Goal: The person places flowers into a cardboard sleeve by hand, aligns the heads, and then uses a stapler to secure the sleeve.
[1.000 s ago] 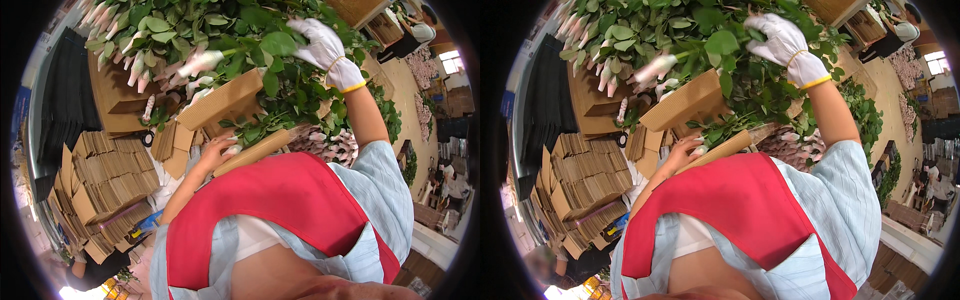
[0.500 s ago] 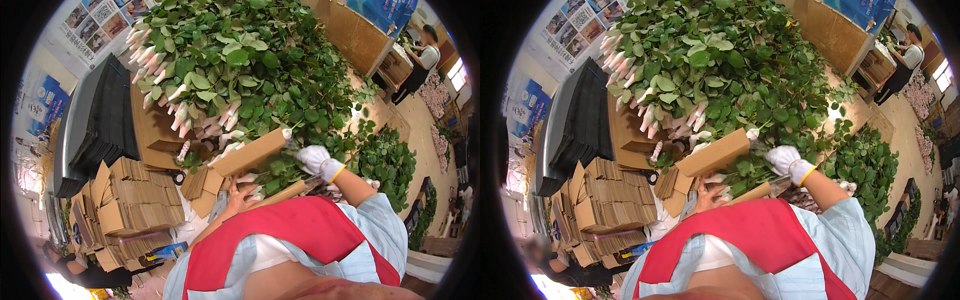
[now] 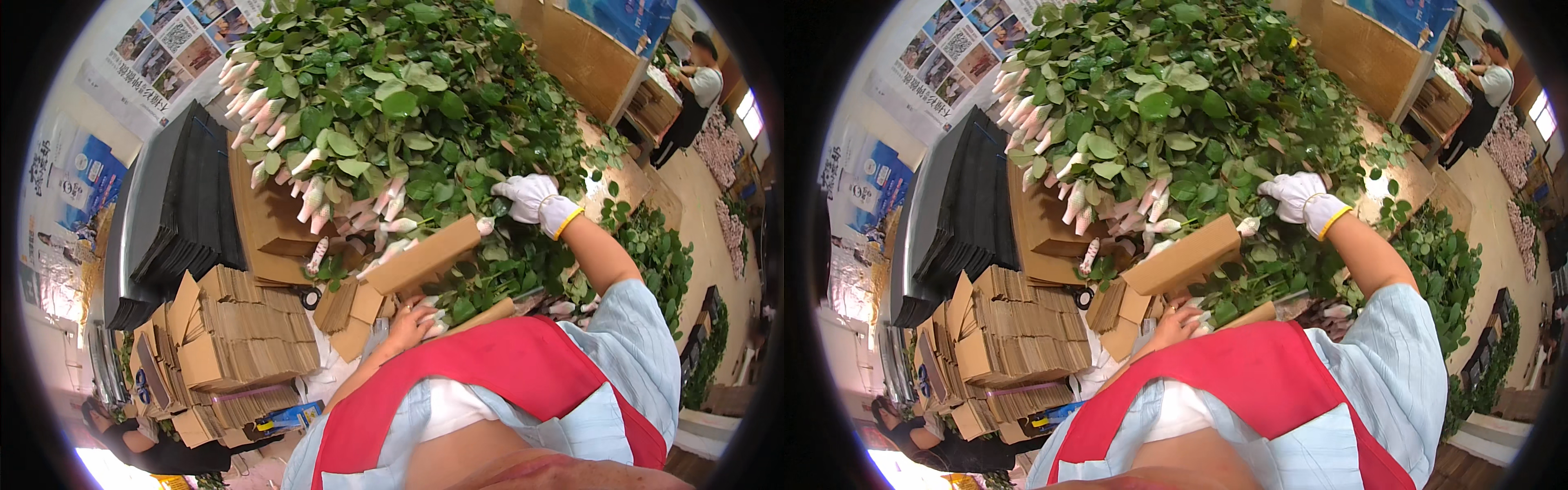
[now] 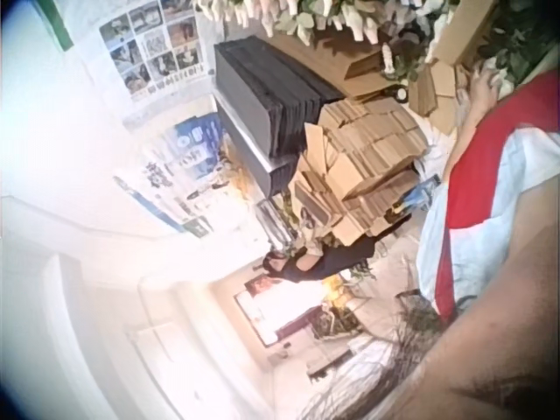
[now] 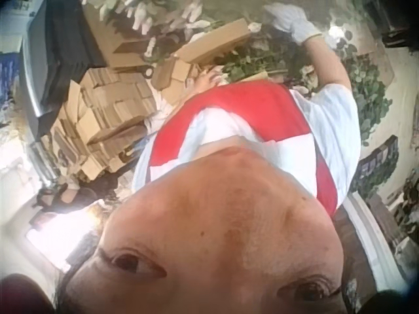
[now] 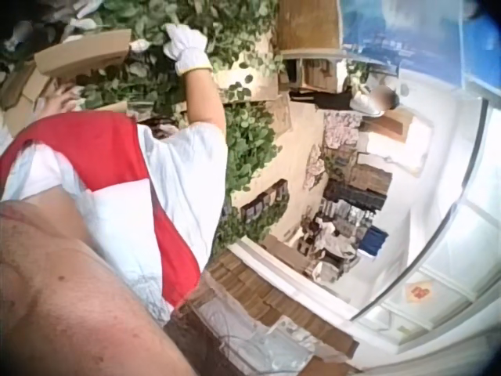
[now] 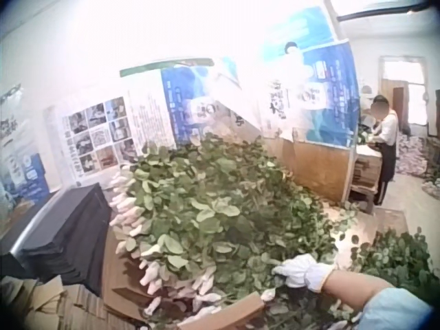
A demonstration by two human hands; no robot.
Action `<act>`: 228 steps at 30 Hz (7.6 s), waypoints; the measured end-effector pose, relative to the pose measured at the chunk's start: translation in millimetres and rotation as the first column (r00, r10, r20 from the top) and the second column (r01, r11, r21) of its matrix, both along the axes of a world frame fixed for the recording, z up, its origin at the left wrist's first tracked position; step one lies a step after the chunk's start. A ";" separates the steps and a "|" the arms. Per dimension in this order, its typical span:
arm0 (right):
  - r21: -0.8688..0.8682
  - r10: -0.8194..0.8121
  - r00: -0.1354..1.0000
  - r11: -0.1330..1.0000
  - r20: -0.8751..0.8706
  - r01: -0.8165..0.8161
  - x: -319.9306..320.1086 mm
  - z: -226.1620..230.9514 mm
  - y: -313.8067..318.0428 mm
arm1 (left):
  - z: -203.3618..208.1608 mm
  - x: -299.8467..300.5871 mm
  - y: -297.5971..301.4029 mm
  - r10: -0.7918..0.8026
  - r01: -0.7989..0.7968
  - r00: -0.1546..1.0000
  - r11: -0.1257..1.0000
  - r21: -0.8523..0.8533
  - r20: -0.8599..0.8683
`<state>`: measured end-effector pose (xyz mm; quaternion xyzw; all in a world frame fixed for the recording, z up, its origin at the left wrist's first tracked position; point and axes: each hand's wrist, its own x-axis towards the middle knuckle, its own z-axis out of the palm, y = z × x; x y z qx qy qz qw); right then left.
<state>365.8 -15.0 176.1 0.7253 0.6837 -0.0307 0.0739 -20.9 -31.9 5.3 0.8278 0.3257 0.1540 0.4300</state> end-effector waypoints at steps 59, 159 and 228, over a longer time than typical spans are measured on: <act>0.362 0.273 0.953 0.882 0.130 -0.302 -11.6 -51.5 73.1 | -8.3 2.0 23.7 0.073 -0.066 0.995 0.993 0.094 -0.067; 0.128 0.703 0.532 0.652 -0.471 -0.748 -134.6 -96.0 -25.0 | 32.8 -17.6 -9.2 -0.099 0.100 0.993 0.995 0.009 -0.068; 0.428 0.733 0.674 0.583 0.089 -0.691 -163.1 -134.3 1.7 | -10.0 2.9 -9.2 0.371 -0.283 0.923 0.838 0.465 -0.106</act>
